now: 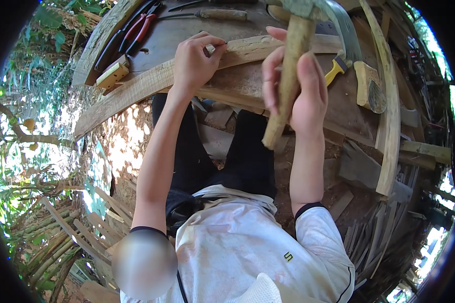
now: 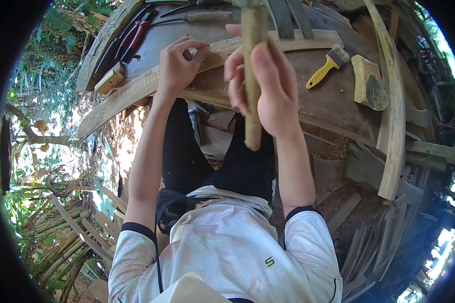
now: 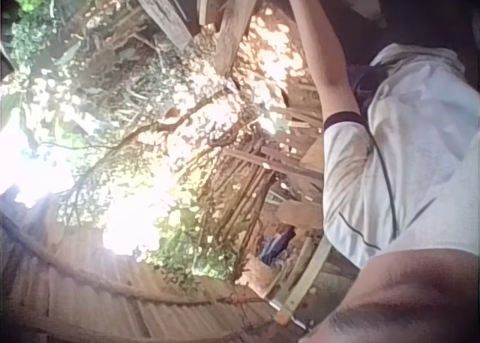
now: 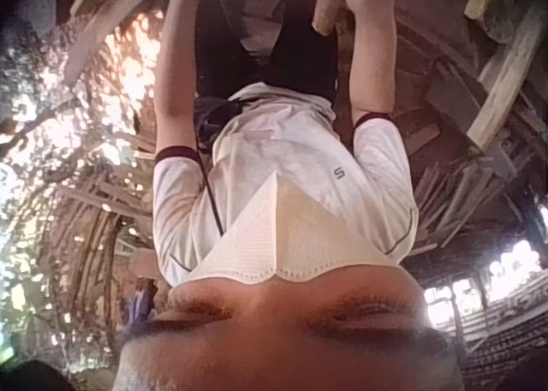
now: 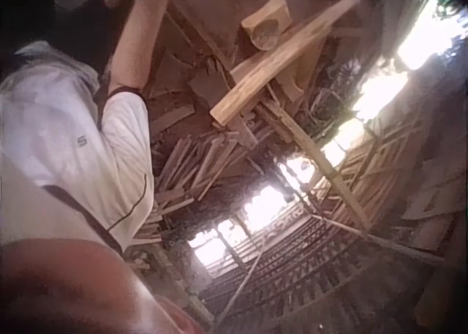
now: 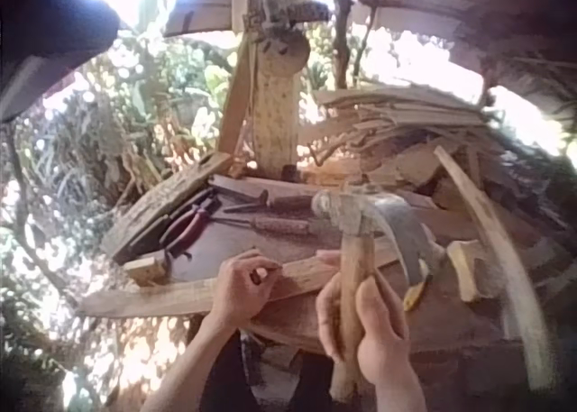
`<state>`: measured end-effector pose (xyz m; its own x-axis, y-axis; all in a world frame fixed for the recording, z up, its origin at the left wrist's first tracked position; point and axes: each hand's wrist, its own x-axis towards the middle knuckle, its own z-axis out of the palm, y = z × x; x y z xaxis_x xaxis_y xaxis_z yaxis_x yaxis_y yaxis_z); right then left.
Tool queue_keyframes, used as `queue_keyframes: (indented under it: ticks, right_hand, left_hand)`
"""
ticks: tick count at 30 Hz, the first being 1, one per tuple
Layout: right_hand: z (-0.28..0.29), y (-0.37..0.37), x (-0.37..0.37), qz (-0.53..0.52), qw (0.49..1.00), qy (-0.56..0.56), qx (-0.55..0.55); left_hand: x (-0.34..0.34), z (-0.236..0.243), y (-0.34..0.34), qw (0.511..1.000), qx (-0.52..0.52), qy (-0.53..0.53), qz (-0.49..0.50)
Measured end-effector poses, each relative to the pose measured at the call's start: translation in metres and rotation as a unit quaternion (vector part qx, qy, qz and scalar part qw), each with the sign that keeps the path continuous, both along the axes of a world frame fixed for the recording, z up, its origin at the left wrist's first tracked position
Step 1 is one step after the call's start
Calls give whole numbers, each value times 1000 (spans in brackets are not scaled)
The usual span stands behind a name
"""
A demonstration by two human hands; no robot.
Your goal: The person smooths a long wooden plank with sandpaper, then brushes it with a small brush. They then use a hammer to drive a nail into the plank. The work is performed on a wooden workbench in an outdoor setting.
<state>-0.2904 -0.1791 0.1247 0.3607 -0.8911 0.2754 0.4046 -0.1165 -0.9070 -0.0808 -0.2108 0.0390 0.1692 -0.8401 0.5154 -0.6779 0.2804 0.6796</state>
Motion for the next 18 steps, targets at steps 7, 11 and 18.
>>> queue_keyframes:
  ticks: [7,11,18]
  right_hand:
    - [-18,-37,-8,49,974,202,93]
    - [-53,-45,-1,-21,974,224,41]
    - [-65,-51,1,-14,977,202,71]
  left_hand:
    - [2,0,1,1000,9,1,3]
    - [0,2,0,1000,25,-9,4]
    - [3,-2,-4,998,42,-32,43]
